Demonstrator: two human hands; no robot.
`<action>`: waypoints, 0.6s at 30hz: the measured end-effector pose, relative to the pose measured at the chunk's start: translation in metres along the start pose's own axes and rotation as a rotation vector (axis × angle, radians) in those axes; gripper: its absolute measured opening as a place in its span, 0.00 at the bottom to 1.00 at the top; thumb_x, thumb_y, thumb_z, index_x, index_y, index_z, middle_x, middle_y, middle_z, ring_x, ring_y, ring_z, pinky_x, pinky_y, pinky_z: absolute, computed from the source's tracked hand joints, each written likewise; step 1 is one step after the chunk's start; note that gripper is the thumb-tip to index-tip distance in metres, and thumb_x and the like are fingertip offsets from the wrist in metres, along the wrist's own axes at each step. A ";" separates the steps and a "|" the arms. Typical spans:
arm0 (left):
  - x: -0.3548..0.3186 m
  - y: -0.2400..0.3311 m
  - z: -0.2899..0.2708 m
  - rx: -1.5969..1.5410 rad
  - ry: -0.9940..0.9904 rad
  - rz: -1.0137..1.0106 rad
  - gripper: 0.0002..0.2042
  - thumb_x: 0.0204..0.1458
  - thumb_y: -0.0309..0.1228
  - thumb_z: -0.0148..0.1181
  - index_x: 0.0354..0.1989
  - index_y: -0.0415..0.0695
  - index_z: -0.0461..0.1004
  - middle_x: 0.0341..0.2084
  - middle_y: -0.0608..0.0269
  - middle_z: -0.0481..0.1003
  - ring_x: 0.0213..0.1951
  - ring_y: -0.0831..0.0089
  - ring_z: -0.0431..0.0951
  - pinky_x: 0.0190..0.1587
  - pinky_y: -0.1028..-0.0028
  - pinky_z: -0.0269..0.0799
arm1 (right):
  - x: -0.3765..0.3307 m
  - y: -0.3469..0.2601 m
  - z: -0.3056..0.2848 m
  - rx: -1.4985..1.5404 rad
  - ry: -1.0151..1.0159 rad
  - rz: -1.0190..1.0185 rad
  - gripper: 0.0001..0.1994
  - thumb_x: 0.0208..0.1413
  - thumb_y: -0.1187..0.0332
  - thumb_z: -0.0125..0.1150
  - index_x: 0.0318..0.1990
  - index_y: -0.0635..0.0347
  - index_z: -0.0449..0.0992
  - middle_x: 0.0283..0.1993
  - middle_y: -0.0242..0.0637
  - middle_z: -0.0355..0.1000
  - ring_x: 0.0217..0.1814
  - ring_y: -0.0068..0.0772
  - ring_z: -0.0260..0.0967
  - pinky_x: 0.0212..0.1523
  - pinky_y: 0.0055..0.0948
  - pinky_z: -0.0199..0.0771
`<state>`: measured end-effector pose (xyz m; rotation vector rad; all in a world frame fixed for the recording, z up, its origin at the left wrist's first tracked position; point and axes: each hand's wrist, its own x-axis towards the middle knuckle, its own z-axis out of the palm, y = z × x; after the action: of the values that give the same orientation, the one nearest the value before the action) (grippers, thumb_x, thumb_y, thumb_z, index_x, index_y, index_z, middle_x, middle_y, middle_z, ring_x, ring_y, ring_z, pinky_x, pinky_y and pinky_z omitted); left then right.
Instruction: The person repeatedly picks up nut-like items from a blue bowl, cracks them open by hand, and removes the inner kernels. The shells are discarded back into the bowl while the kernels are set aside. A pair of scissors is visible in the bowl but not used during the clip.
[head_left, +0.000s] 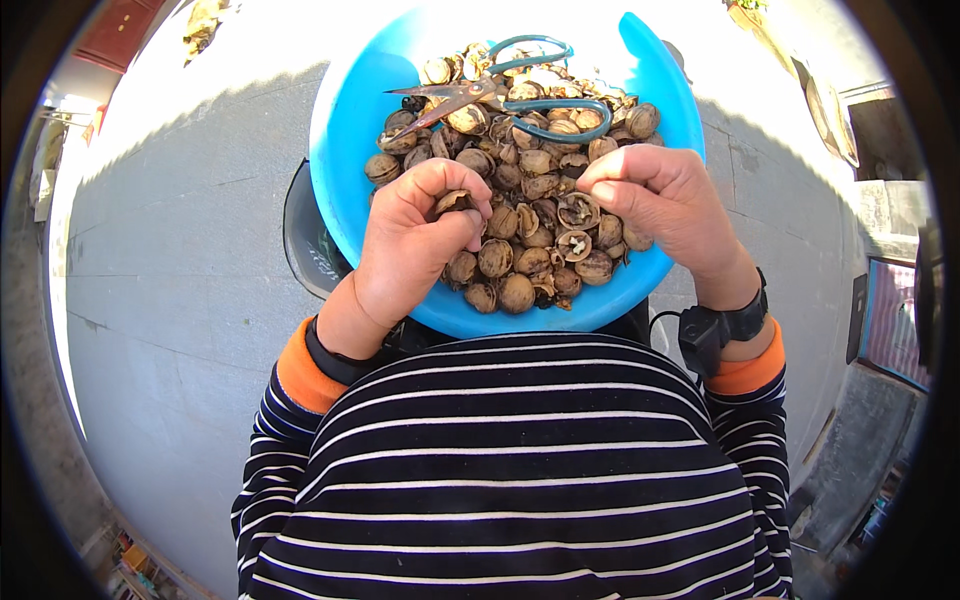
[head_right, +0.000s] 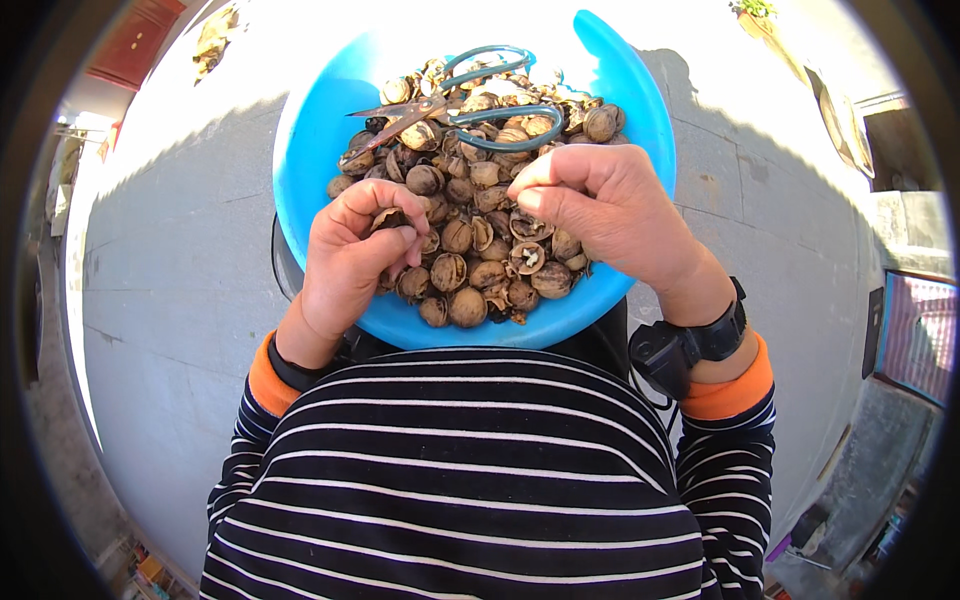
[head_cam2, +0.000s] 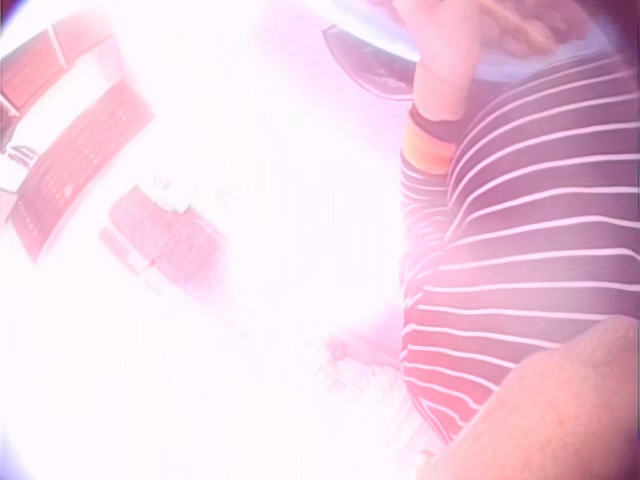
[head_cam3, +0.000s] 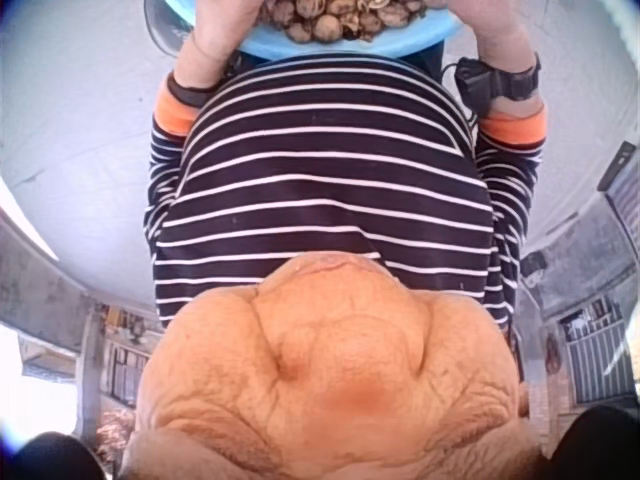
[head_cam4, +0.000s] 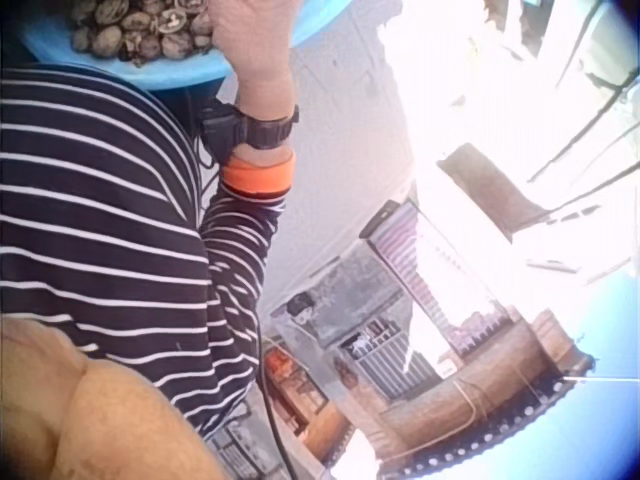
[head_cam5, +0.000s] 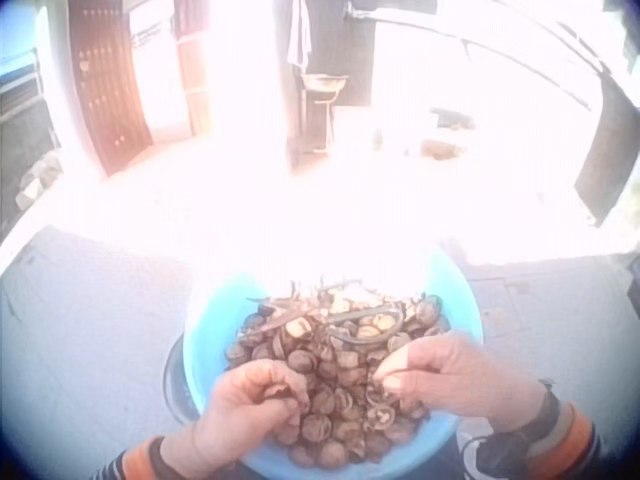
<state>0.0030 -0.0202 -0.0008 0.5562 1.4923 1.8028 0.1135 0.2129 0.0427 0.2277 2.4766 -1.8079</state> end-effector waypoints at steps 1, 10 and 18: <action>0.000 0.000 0.000 0.000 -0.008 -0.016 0.10 0.50 0.14 0.46 0.35 0.39 0.72 0.30 0.63 0.74 0.26 0.82 0.72 0.26 0.85 0.63 | 0.007 0.004 0.011 -0.217 -0.038 -0.128 0.07 0.54 0.72 0.61 0.38 0.65 0.77 0.27 0.36 0.75 0.25 0.25 0.71 0.27 0.26 0.72; -0.001 0.000 -0.003 -0.023 -0.082 0.011 0.06 0.53 0.17 0.48 0.32 0.38 0.72 0.26 0.64 0.72 0.24 0.82 0.68 0.26 0.83 0.62 | 0.030 0.007 0.060 -1.162 -0.326 -0.237 0.06 0.52 0.71 0.53 0.37 0.61 0.70 0.24 0.41 0.74 0.27 0.47 0.75 0.25 0.40 0.74; 0.001 0.002 -0.002 -0.059 -0.075 -0.053 0.09 0.62 0.28 0.50 0.44 0.36 0.72 0.23 0.67 0.70 0.21 0.82 0.67 0.26 0.82 0.64 | 0.018 0.003 0.045 -0.811 -0.071 -0.363 0.05 0.51 0.72 0.58 0.34 0.63 0.74 0.29 0.46 0.75 0.30 0.48 0.76 0.28 0.40 0.75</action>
<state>0.0005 -0.0215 0.0004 0.5439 1.3864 1.7600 0.0944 0.1721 0.0238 -0.3420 3.0757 -0.7078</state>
